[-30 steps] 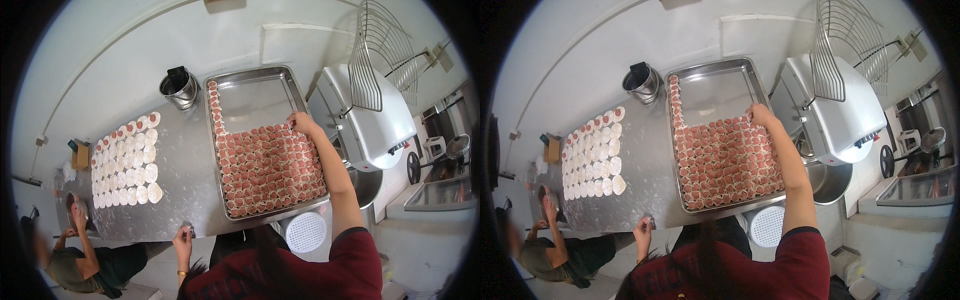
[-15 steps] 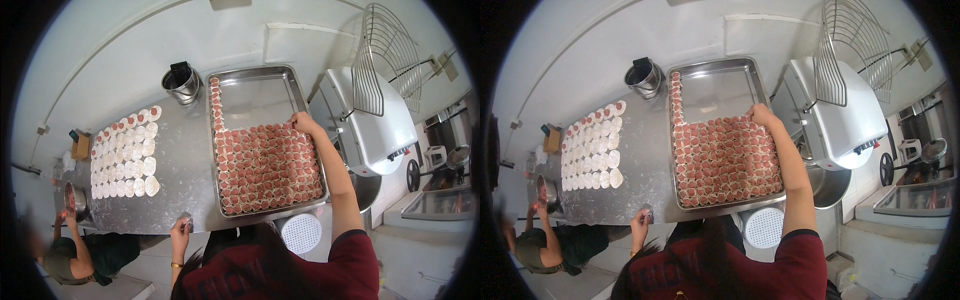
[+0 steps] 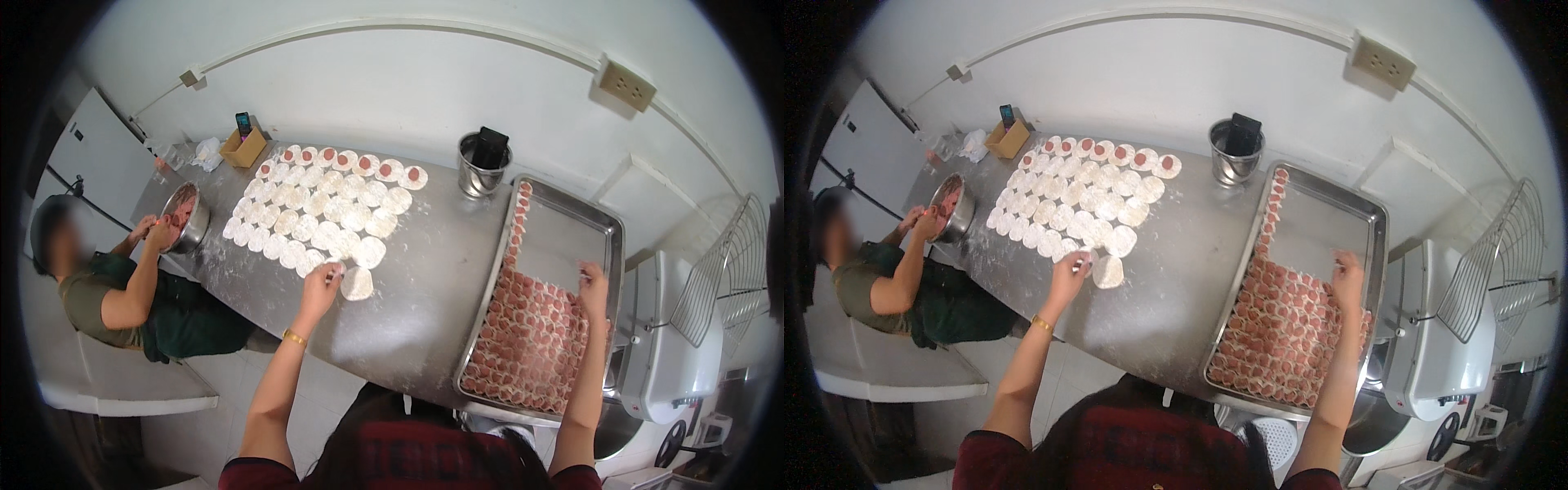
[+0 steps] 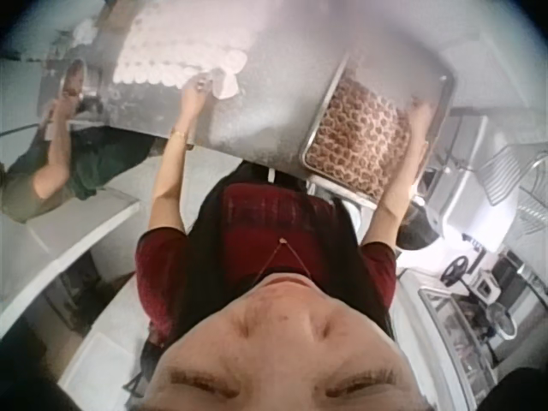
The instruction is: The person places a portion of meat filling onto round dough wrappers and folds them into dumplings. The finished dumplings are placed onto a metal tray. Another person is visible in the background also preparing dumplings.
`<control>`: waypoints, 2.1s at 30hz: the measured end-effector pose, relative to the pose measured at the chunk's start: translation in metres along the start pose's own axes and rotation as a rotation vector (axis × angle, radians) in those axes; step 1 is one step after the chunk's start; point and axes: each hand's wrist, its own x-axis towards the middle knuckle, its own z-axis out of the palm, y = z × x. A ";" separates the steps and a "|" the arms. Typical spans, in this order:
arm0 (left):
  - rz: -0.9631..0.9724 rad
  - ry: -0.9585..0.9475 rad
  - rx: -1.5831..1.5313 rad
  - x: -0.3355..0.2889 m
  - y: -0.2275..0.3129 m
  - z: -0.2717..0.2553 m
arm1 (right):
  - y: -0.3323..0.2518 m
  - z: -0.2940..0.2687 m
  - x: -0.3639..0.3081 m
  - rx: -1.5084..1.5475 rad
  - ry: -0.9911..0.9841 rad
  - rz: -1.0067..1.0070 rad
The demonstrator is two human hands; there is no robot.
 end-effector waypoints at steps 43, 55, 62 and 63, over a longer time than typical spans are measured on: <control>0.238 -0.469 0.001 0.016 0.049 0.154 | -0.239 0.238 -0.152 -0.191 0.264 0.458; -0.164 -0.691 -0.641 0.006 0.026 0.143 | -0.220 0.240 -0.142 1.229 0.350 0.902; -0.250 -0.801 -0.811 0.003 0.020 0.144 | -0.219 0.253 -0.147 1.143 0.298 0.769; -0.252 -0.805 -0.813 0.003 0.019 0.144 | -0.218 0.254 -0.146 1.146 0.301 0.774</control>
